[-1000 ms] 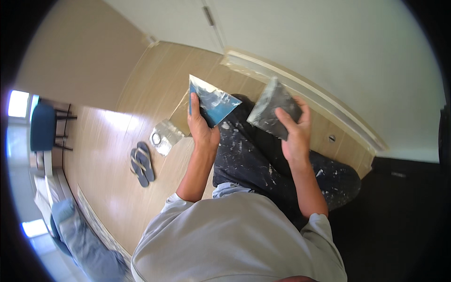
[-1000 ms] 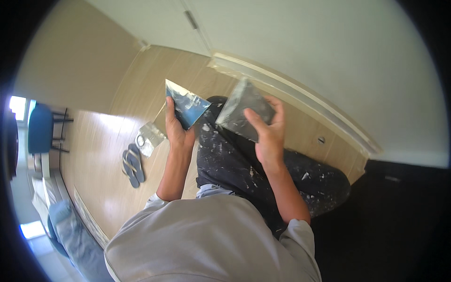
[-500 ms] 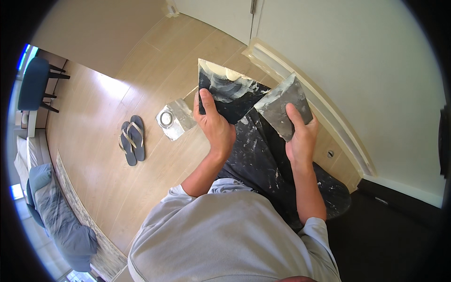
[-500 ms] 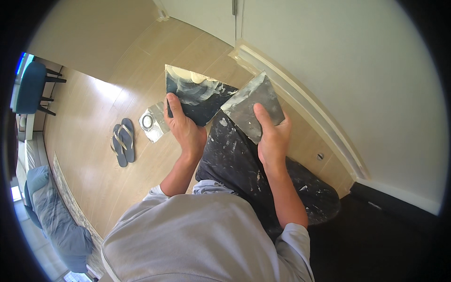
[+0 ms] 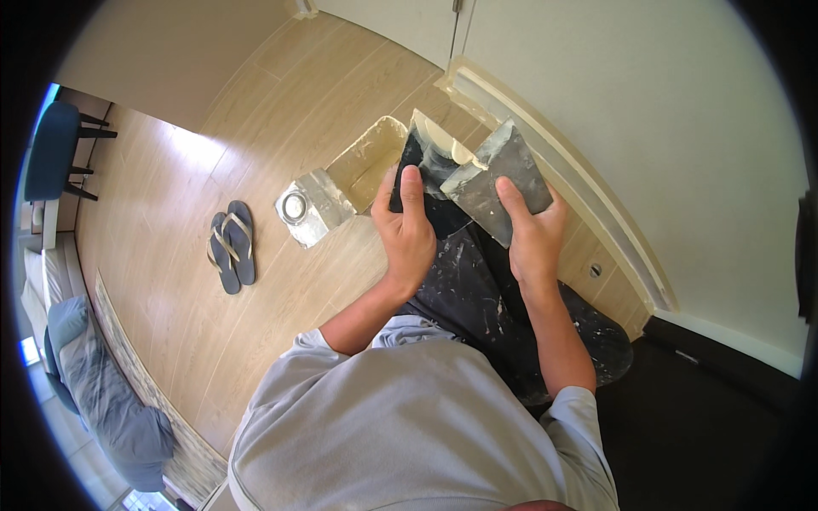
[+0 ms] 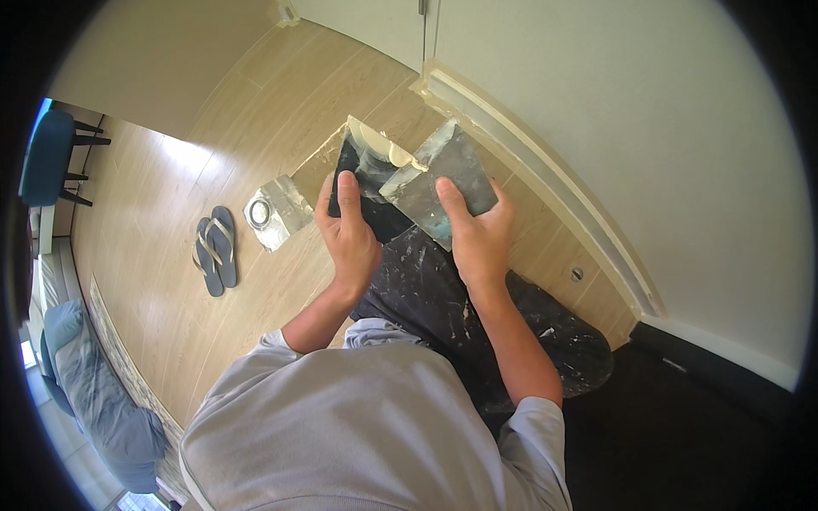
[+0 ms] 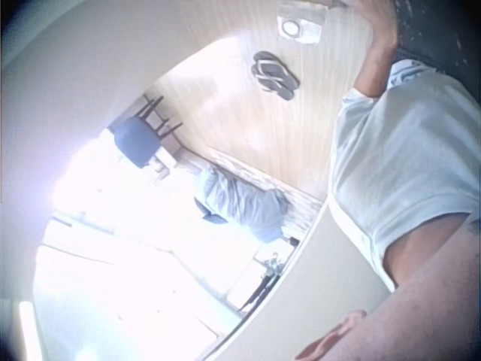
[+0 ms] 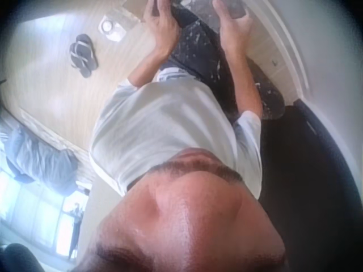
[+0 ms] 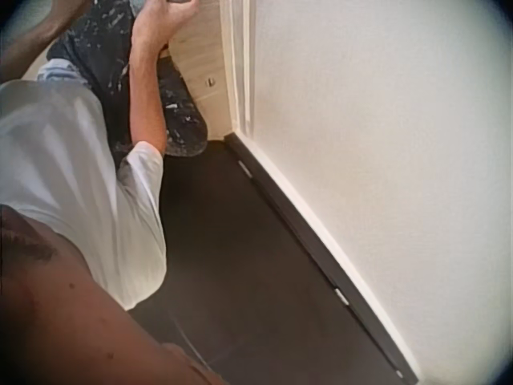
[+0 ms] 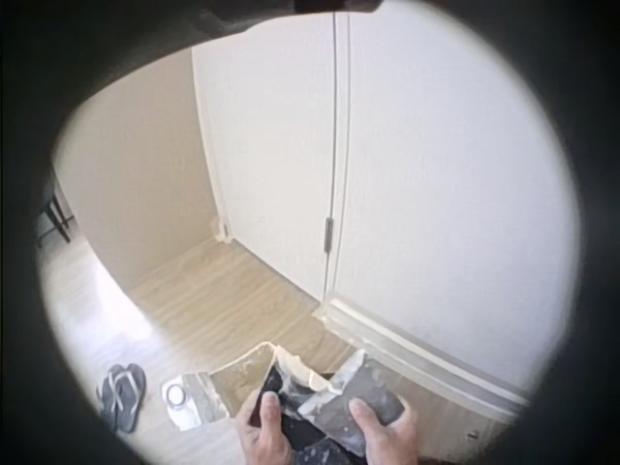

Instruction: The person sits on the floor and uses a putty knife to apply a white substance, likely caulk or filler, into the gap between the wall and the baseboard. They repeatedly transfer the substance from a larger metal trowel to the smaller knife and smooth it along the trim.

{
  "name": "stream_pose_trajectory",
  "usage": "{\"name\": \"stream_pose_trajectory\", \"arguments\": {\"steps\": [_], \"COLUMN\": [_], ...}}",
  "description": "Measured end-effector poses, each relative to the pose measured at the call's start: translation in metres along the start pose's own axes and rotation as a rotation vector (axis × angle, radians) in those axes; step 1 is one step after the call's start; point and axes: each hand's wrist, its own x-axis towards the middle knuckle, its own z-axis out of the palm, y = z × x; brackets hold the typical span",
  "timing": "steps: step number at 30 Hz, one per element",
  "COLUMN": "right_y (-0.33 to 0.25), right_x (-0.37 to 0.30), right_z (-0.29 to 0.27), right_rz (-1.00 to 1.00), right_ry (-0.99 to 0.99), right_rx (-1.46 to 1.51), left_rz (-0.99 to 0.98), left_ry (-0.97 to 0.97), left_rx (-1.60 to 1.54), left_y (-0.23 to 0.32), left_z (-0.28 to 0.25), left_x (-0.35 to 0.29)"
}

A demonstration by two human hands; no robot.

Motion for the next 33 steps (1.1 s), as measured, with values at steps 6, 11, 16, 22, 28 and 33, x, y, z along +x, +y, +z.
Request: {"name": "stream_pose_trajectory", "arguments": {"steps": [6, 11, 16, 22, 28, 33], "right_y": [-0.001, -0.006, 0.001, 0.012, 0.031, 0.037], "right_x": [-0.001, 0.001, 0.004, 0.007, 0.019, 0.012], "right_z": [0.0, 0.011, 0.022, 0.033, 0.03, 0.039], "right_rz": [0.02, 0.066, 0.138, 0.251, 0.198, -0.176], "right_ry": [-0.014, -0.009, -0.041, -0.062, 0.016, -0.053], "right_rx": [0.003, 0.084, 0.236, 0.382, 0.363, -0.002], "left_rz": [0.13, 0.036, 0.044, 0.053, -0.247, -0.619], "left_ry": [-0.108, -0.237, -0.301, -0.304, -0.126, 0.248], "left_rx": [0.258, 0.41, 0.483, 0.451, 0.133, -0.577], "left_y": [0.013, 0.031, 0.04, 0.036, 0.011, 0.01], "left_z": [-0.004, -0.014, -0.026, -0.035, -0.062, -0.059], "left_x": [0.001, -0.001, 0.002, 0.0, -0.001, 0.004]}}
